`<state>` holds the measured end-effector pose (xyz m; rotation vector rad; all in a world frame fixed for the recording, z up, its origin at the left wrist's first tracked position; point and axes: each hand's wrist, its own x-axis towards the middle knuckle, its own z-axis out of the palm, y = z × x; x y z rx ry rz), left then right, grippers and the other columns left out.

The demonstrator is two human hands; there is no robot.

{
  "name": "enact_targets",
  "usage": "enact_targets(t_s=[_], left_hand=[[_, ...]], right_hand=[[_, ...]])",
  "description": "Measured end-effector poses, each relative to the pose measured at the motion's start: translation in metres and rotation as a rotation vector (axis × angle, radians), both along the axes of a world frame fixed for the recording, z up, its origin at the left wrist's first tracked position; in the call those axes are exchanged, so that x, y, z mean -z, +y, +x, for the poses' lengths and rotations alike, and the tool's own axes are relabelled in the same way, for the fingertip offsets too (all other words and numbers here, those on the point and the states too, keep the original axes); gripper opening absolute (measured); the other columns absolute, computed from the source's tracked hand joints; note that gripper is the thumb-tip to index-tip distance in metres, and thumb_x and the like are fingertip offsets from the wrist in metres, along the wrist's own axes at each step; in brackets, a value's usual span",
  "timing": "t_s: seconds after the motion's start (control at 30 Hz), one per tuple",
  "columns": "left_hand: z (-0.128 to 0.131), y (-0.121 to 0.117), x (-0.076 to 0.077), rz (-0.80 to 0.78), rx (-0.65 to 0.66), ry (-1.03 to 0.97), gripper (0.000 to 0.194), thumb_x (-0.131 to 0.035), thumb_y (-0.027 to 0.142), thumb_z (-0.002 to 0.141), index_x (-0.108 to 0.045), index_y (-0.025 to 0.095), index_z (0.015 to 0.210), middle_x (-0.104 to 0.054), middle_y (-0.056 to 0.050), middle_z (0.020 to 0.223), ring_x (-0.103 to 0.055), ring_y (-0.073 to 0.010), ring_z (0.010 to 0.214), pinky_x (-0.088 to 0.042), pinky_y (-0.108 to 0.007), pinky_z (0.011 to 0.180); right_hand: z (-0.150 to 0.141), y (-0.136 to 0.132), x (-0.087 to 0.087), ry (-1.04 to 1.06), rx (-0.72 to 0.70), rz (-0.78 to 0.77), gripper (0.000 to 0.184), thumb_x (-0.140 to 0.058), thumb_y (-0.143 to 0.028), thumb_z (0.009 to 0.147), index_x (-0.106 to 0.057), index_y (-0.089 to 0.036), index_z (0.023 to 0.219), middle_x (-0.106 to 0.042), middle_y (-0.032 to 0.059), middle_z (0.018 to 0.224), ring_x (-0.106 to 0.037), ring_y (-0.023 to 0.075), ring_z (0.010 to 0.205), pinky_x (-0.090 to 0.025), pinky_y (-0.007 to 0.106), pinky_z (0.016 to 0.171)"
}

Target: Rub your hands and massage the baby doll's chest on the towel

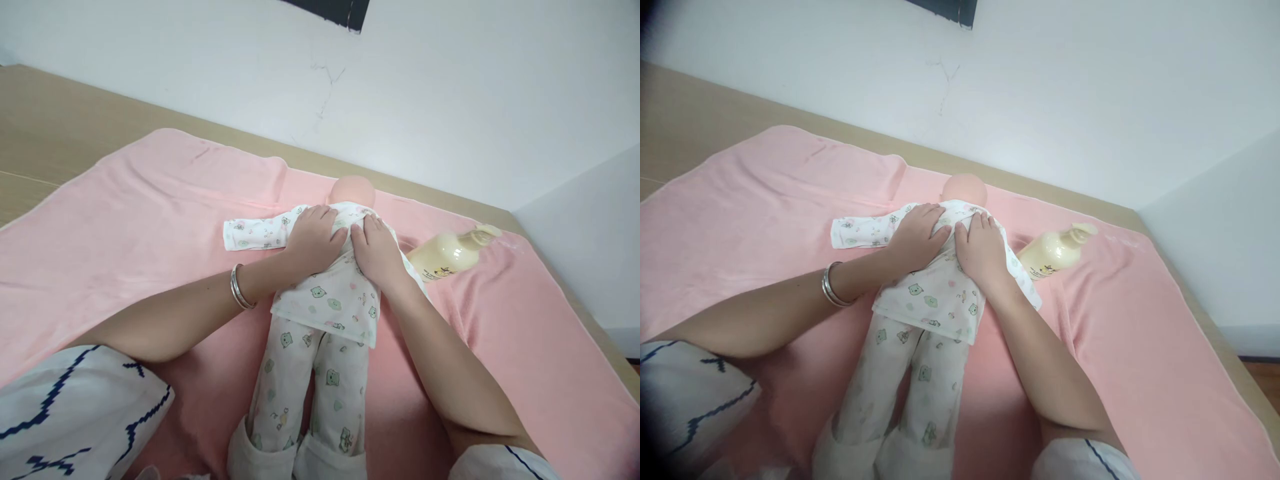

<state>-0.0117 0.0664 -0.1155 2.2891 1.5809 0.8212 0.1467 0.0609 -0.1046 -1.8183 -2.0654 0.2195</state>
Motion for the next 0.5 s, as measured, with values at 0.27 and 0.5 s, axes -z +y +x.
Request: enact_targets(t_s=[0.27,0.5], left_hand=[[-0.001,0.003,0.005,0.013,0.006,-0.022,0.041,-0.04,0.032,0.103,-0.067,0.012,0.126,-0.072,-0.016,0.133,-0.063,-0.031,0.128,-0.046,-0.047,0.12],[-0.001,0.005,0.006,0.005,0.001,-0.001,0.043,-0.039,0.033,0.103,-0.065,0.009,0.129,-0.069,-0.019,0.138,-0.06,-0.0321,0.132,-0.043,-0.05,0.123]], right_hand=[[0.0,-0.001,-0.006,-0.081,0.0,-0.079,0.072,-0.024,-0.041,0.105,-0.044,0.007,0.155,-0.044,0.0305,0.167,-0.035,0.0413,0.162,-0.024,0.058,0.135],[-0.002,-0.003,-0.011,-0.095,0.005,-0.136,0.076,-0.023,-0.041,0.107,-0.034,0.011,0.16,-0.035,0.0314,0.172,-0.029,0.0413,0.165,-0.021,0.052,0.138]])
